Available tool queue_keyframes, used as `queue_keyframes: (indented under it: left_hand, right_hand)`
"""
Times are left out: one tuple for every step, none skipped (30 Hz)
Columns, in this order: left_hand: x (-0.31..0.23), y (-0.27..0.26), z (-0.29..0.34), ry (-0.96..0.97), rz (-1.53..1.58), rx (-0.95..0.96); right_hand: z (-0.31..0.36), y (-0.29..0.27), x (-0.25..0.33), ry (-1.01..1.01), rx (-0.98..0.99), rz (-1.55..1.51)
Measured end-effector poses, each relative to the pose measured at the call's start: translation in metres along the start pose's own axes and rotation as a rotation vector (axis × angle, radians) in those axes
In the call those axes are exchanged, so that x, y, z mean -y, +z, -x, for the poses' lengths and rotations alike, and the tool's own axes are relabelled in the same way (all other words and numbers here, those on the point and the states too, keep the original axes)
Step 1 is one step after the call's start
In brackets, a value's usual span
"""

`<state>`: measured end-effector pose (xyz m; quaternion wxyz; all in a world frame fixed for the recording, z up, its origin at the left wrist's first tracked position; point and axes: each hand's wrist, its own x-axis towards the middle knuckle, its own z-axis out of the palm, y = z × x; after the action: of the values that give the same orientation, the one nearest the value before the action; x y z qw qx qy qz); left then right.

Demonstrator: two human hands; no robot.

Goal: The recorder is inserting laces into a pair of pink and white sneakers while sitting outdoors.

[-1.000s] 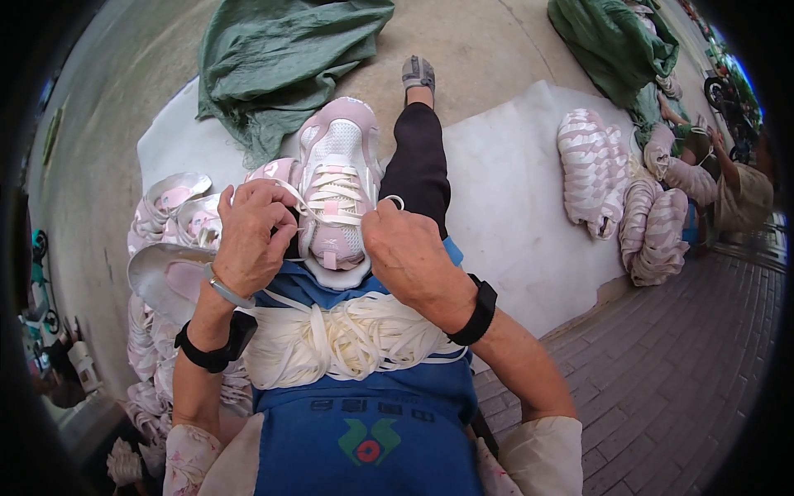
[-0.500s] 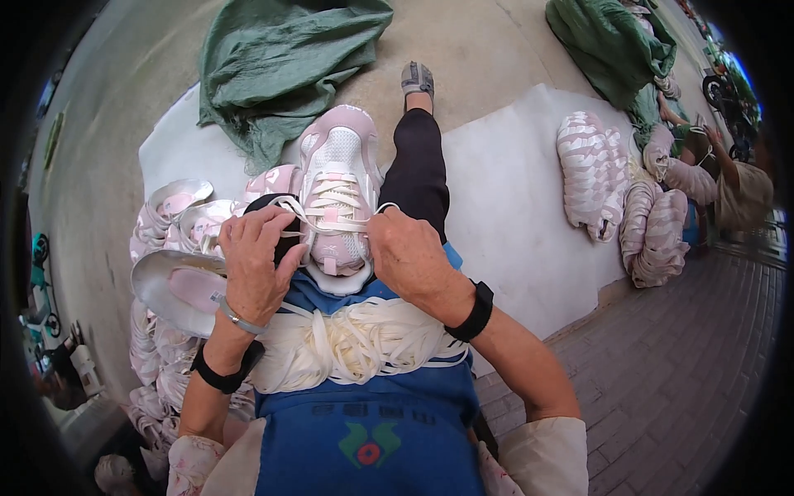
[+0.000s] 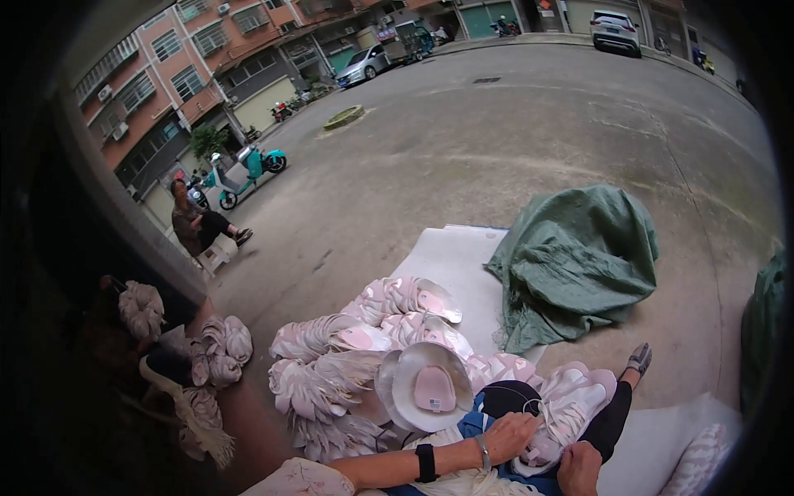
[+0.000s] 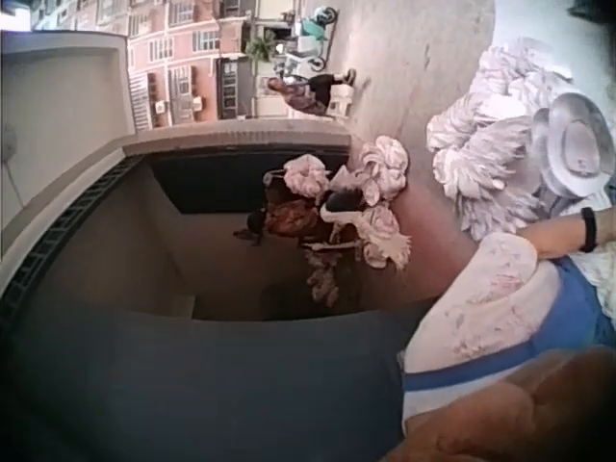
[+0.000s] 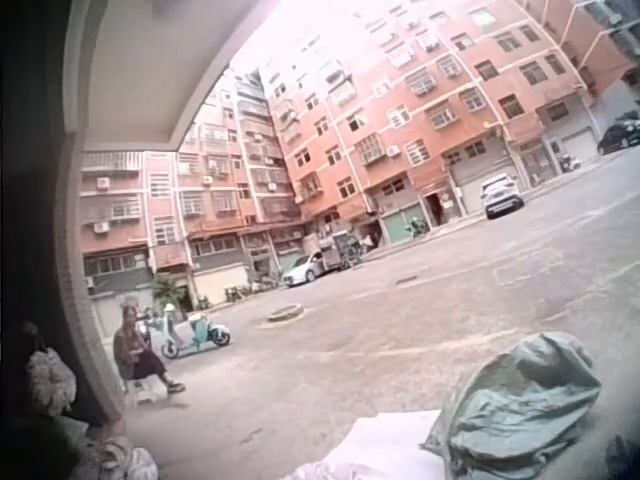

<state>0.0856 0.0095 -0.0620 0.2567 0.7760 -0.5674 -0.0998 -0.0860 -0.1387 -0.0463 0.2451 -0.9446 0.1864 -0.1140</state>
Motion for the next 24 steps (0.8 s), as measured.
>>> queue_keyframes:
  left_hand:
    - [0.005,0.007,-0.002,0.01,0.045,-0.009]
    - [0.008,0.013,-0.003,0.016,0.099,-0.019]
    - [0.008,0.014,-0.008,-0.109,0.198,0.053]
    - [0.006,0.016,-0.009,-0.135,0.188,0.016]
    - [0.008,0.024,-0.009,-0.031,0.181,-0.019]
    - [0.011,0.026,-0.012,0.069,0.17,-0.057]
    - [0.016,0.026,-0.015,0.054,0.155,-0.082]
    - [0.014,0.024,-0.017,0.186,0.009,-0.161]
    - [0.013,0.022,-0.019,0.317,-0.138,-0.236]
    - [0.011,0.02,-0.02,0.324,-0.138,-0.25]
    - [0.003,0.009,-0.017,0.317,-0.162,-0.246]
    - [-0.002,0.003,-0.015,0.314,-0.185,-0.241]
    - [-0.002,0.008,-0.016,0.312,-0.18,-0.242]
    - [0.002,0.012,-0.019,0.325,-0.197,-0.204]
    - [0.006,0.017,-0.02,0.339,-0.214,-0.164]
    - [0.009,0.023,-0.021,0.338,-0.215,-0.169]
    - [0.012,0.03,-0.02,0.328,-0.208,-0.234]
    - [0.01,0.028,-0.019,0.319,-0.197,-0.294]
    - [0.011,0.026,-0.023,0.32,-0.194,-0.293]
    - [0.008,0.008,-0.025,0.405,-0.204,-0.264]
    - [0.007,-0.002,-0.026,0.489,-0.215,-0.24]
    - [0.008,-0.001,-0.026,0.485,-0.217,-0.237]
    - [0.006,0.0,-0.027,0.526,-0.19,-0.263]
    - [0.005,0.002,-0.027,0.565,-0.164,-0.288]
  right_hand:
    - [-0.005,-0.01,0.005,0.075,0.077,-0.057]
    - [-0.006,-0.023,0.013,0.151,0.168,-0.104]
    - [-0.009,-0.022,0.02,0.127,0.101,-0.084]
    - [-0.007,-0.021,0.028,0.109,0.034,-0.068]
    - [-0.006,-0.026,0.041,0.121,0.019,-0.074]
    - [-0.008,-0.023,0.041,0.083,0.021,-0.074]
    - [-0.006,-0.017,0.039,0.033,-0.049,-0.068]
    - [-0.001,-0.016,0.039,0.0,-0.128,-0.051]
    - [0.0,-0.018,0.04,0.059,-0.079,-0.068]
    - [-0.001,-0.017,0.039,0.052,-0.086,-0.057]
    - [-0.002,-0.014,0.035,0.017,-0.117,-0.082]
    - [-0.002,-0.013,0.032,-0.015,-0.148,-0.106]
    - [0.0,-0.014,0.029,-0.015,-0.144,-0.103]
    - [-0.001,-0.016,0.031,0.018,-0.096,-0.106]
    - [-0.002,-0.017,0.033,0.053,-0.049,-0.108]
    - [-0.003,-0.016,0.035,0.049,-0.049,-0.106]
    - [-0.003,-0.014,0.039,0.028,-0.055,-0.057]
    - [-0.001,-0.011,0.04,0.014,-0.058,-0.009]
    - [0.002,-0.004,0.035,0.018,-0.101,0.004]
    - [0.004,-0.004,0.04,0.023,-0.098,-0.001]
    - [0.004,-0.009,0.05,0.078,-0.128,-0.074]
    - [0.004,-0.012,0.055,0.134,-0.157,-0.148]
    - [0.005,-0.014,0.055,0.136,-0.154,-0.148]
    - [0.005,-0.015,0.054,0.149,-0.153,-0.154]
